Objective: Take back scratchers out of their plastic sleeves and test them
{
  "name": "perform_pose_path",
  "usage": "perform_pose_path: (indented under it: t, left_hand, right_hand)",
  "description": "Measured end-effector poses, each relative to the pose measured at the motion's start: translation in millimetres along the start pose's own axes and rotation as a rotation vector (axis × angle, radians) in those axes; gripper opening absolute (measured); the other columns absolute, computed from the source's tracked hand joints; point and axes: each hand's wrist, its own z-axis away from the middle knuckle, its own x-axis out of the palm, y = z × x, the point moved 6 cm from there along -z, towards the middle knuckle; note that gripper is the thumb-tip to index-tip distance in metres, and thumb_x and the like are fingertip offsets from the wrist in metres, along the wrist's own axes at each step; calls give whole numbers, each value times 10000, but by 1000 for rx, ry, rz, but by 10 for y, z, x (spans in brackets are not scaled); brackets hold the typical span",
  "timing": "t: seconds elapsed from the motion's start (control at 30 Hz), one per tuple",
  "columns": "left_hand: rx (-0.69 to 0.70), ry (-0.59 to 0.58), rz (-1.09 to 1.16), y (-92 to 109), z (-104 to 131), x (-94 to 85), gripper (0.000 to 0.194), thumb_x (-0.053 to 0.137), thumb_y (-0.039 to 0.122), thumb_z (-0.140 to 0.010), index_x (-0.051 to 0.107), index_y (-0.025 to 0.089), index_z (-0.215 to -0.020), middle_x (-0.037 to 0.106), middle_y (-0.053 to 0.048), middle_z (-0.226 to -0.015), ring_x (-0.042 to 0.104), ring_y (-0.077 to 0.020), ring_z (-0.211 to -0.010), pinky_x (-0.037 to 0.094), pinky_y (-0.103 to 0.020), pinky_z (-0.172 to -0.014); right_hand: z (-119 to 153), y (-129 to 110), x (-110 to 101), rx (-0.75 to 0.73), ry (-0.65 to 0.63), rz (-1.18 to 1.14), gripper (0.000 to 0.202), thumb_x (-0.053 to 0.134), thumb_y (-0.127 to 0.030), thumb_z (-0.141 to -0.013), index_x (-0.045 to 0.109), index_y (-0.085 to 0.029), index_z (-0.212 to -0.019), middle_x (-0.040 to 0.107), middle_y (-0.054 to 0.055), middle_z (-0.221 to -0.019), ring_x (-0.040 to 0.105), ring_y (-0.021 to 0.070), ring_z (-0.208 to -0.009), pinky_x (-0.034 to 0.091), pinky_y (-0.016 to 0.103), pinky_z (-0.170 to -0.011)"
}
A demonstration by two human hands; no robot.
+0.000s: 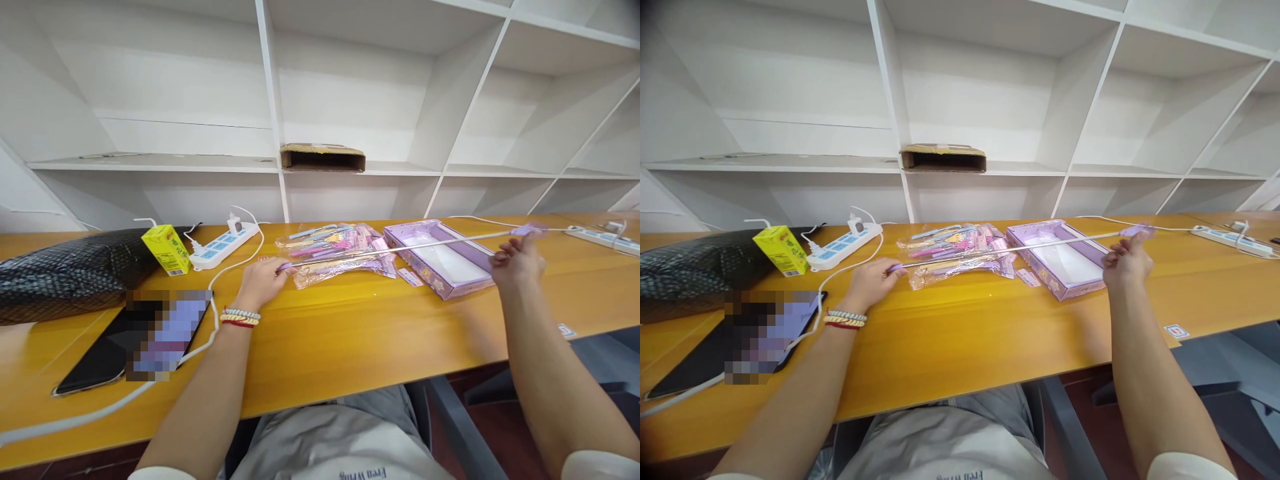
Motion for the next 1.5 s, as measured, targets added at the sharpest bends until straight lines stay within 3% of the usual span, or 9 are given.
perform_pose_path:
  t: [0.13,0.23,0.33,0.47,0.63,0.73,0.9,1.33,1.5]
  left_hand:
    - [-4,-32,116,361,33,155,318,383,385,-884,601,215,-1041,654,-52,-1042,589,-207,-956,423,-301,-796]
    - [-25,-23,249,633,69,278,313,356,344,-899,567,181,-1064,633,-81,-1057,570,-206,-980,423,-317,-849]
    - [-68,-16,362,778,114,388,274,347,297,-902,551,166,-1030,627,-98,-1030,563,-206,-977,424,-335,-870]
    - [-200,-44,412,754,162,479,283,358,314,-896,501,166,-1091,598,-119,-1095,555,-223,-1013,434,-358,-846]
    - [-218,-202,386,798,214,582,394,414,476,-854,494,169,-1088,586,-131,-1075,571,-238,-942,445,-353,-758]
    - [-151,-267,402,886,235,633,392,445,494,-835,495,182,-1068,591,-107,-1048,575,-224,-907,444,-330,-719]
    - [-138,-346,416,956,257,751,320,419,459,-858,499,180,-994,630,-92,-921,600,-220,-816,442,-331,-682]
    - [-155,-426,168,979,202,812,435,310,474,-884,621,172,-854,659,-135,-800,639,-259,-771,436,-328,-613]
    - [-132,-409,130,1001,213,794,486,255,510,-891,605,173,-897,656,-140,-819,635,-263,-777,439,-342,-639]
  right_hand:
    - [815,470,700,139,-550,173,427,566,-576,-718,603,-161,-811,640,91,-846,573,122,-529,391,232,-384]
    - [1721,965,1204,299,-867,214,407,701,-506,-621,597,-188,-853,653,50,-843,616,140,-627,480,253,-499]
    - [2515,1394,1559,525,-1092,128,374,648,-538,-674,588,-188,-793,653,41,-769,614,139,-643,472,242,-518]
    - [2871,1661,1698,659,-1000,-74,380,579,-553,-739,574,-173,-748,636,41,-676,613,153,-662,482,265,-579]
    - [2791,1776,1630,814,-851,-188,353,489,-533,-815,518,-188,-750,581,4,-621,568,137,-582,475,291,-575]
    - [2722,1770,1590,854,-772,-280,385,430,-557,-839,432,-203,-689,437,-49,-508,443,97,-455,437,261,-511]
    - [2725,1787,1556,902,-780,-285,457,392,-592,-840,320,-199,-618,256,-78,-450,241,65,-370,298,205,-385]
    - [2669,1674,1446,738,-465,-142,573,259,-734,-776,179,-210,-559,140,-87,-385,133,55,-301,148,199,-284]
    - [2638,1670,1454,736,-483,-192,570,271,-723,-784,187,-208,-554,147,-82,-392,132,58,-308,147,204,-290]
